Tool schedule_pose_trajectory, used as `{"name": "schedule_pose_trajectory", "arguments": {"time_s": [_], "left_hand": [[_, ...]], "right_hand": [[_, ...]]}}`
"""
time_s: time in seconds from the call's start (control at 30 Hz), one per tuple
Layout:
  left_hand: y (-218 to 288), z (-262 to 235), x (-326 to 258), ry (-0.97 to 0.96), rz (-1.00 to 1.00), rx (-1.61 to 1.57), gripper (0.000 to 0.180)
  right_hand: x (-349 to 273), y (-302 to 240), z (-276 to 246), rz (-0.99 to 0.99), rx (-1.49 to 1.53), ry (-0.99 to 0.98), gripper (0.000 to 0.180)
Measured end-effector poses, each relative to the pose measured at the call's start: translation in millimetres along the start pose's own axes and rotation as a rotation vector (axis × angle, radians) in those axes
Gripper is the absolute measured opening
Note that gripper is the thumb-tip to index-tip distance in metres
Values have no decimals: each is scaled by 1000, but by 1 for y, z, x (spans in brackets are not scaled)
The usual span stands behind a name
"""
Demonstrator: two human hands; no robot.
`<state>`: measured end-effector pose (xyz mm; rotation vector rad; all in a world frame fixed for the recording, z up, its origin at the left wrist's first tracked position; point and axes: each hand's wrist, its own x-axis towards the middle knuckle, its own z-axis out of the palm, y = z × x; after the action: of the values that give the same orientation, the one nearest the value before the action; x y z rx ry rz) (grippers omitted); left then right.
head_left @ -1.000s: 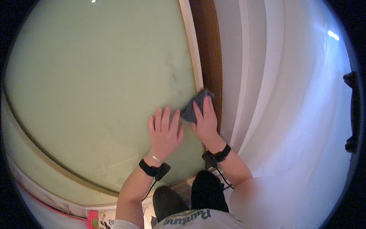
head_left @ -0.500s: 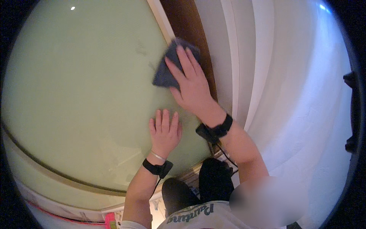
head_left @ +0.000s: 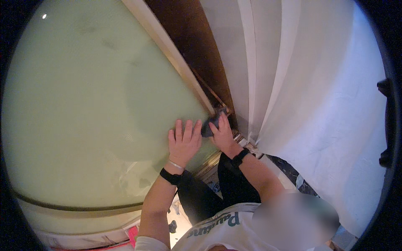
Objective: The person wipes wooden hangers with a dark cloth, then wipes a large light green surface. The person handles the hangers one at a time and wipes the surface in broad strokes.
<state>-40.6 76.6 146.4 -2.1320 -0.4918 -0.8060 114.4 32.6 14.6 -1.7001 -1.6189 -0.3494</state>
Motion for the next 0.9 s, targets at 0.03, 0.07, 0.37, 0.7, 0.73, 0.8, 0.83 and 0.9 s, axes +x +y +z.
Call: {"name": "schedule_pose_trajectory", "arguments": {"time_s": [0.03,0.07,0.37,0.7,0.73,0.8,0.83,0.9], "left_hand": [[0,0,-3,-26,-15,-18,46],[1,1,-7,-50,-31,-37,46],[-10,21,-47,23,-37,-222,56],[-12,33,-97,-163,-20,-245,57],[-11,33,-102,-188,-16,-214,55],[-8,39,-114,-234,10,-130,53],[-5,40,-117,-264,23,-87,53],[-2,38,-119,-292,-17,-41,53]], "right_hand": [[-9,-4,5,45,-24,-66,66],[-14,-5,11,61,29,-57,66],[103,-56,-43,-149,380,459,84],[77,-68,20,218,348,509,85],[66,-69,31,242,343,510,78],[40,-69,56,279,296,518,65],[26,-67,69,282,333,525,68],[6,-75,77,424,396,433,70]]}}
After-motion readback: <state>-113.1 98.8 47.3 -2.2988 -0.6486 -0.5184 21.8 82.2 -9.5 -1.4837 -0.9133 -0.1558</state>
